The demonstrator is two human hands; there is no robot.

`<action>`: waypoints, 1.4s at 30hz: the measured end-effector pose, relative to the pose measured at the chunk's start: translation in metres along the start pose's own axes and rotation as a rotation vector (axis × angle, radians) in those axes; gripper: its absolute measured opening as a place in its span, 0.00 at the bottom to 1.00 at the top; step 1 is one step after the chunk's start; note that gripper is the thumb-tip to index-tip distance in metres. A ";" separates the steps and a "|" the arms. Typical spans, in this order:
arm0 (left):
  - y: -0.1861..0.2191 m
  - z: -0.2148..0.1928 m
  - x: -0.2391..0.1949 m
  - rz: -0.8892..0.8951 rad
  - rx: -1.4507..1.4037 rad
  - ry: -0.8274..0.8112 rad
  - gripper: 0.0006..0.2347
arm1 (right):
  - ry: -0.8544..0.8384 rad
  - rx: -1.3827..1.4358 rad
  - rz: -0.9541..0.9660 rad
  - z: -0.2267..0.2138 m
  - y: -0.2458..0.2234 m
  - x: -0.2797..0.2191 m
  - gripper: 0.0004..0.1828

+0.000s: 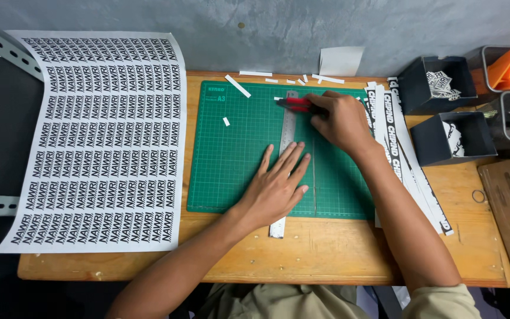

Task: The person uses a metal ruler and a red utility knife to cut long strips of 'CHIPIND' stickers into individual pieces on a green cutting mat. They repeatedly align the ruler, slice the material, and move the cut pieces aside.

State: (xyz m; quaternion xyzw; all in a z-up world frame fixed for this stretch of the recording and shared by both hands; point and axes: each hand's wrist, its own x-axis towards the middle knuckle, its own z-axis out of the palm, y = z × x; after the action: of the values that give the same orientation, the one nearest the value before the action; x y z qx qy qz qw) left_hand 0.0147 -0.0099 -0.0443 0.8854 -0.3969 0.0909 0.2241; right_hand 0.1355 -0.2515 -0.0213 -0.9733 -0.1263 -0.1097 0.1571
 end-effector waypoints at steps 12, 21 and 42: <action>-0.010 0.026 -0.005 -0.012 0.055 -0.040 0.26 | -0.171 0.325 -0.281 -0.001 -0.105 0.012 0.27; -0.002 -0.001 -0.001 0.007 0.045 -0.016 0.27 | 0.156 -0.033 0.027 0.028 -0.043 0.037 0.26; 0.035 -0.008 0.015 0.088 -0.079 -0.124 0.26 | -0.160 -0.096 0.580 -0.078 0.032 -0.171 0.32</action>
State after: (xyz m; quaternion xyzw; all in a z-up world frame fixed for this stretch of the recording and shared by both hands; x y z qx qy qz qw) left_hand -0.0009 -0.0365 -0.0207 0.8616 -0.4518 0.0300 0.2295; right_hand -0.0305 -0.3436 -0.0011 -0.9807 0.1501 0.0109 0.1251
